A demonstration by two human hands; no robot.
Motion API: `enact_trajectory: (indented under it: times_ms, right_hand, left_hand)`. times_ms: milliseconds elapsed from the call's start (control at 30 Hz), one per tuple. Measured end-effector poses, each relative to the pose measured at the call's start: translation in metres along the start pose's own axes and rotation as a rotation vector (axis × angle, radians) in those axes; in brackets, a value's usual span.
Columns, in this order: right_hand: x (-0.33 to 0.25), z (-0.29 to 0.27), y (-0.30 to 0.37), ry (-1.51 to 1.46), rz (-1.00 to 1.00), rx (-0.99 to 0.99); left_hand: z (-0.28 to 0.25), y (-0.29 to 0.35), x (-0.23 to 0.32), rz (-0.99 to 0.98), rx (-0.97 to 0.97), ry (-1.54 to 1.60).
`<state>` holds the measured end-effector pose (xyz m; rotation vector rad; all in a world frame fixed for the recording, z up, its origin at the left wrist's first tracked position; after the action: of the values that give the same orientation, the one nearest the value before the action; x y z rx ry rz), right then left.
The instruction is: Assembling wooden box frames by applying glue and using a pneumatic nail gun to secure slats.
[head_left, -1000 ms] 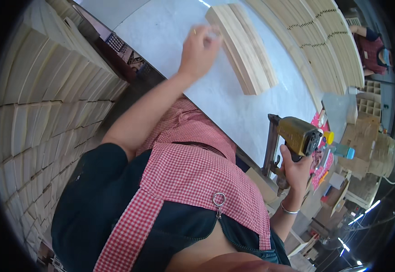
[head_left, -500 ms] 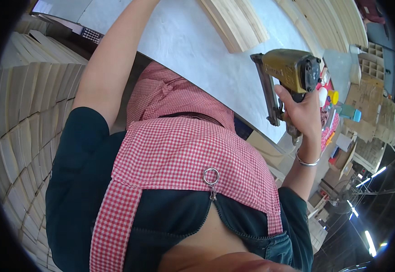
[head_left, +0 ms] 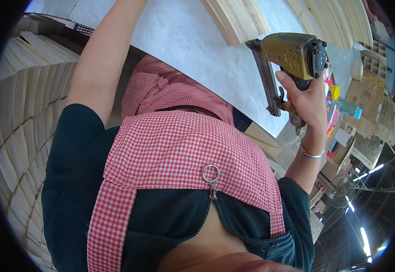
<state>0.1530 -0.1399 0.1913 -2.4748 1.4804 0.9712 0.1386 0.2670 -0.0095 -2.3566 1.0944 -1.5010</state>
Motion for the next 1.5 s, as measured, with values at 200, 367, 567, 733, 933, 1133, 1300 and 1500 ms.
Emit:
enact_trajectory:
  times_ms: [200,367,567,733,933,1133,1300,1500]
  right_hand:
    - [0.007,0.002,0.002,-0.042,-0.037,0.009]
    - [0.008,0.001,0.003,-0.028,-0.037,0.012]
    - [0.006,-0.011,0.001,-0.011,0.043,0.029]
    - [0.01,-0.015,-0.008,-0.047,-0.033,0.034]
    - [0.006,-0.015,-0.016,-0.029,-0.004,-0.013]
    - [0.01,-0.018,-0.024,-0.011,0.06,-0.05]
    - [0.014,-0.015,-0.019,-0.041,0.078,-0.038]
    - [0.026,-0.002,0.009,-0.104,0.146,0.097]
  left_hand:
    - [0.0,0.001,0.003,0.09,0.008,-0.063]
    - [-0.001,0.003,0.002,0.064,-0.002,-0.038]
    - [-0.002,0.004,0.003,0.023,-0.009,-0.031]
    - [-0.003,0.004,0.005,0.001,-0.024,-0.03]
    - [-0.006,0.006,0.007,-0.034,-0.026,-0.022]
    - [-0.011,0.007,0.011,-0.048,-0.052,-0.023]
    - [-0.017,0.007,0.014,-0.075,-0.084,-0.002]
    - [-0.018,0.005,0.009,0.051,-0.014,-0.063]
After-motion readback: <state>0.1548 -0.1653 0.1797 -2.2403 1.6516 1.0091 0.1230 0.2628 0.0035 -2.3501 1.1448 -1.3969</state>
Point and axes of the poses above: each hand's wrist, its own y-axis away from the middle knuckle, its own z-axis out of the palm, x = y × z, the point moved 1 cm from there along -y, towards the middle knuckle, and after that the axes turned 6 degrees about x, right-handed, at the moved point
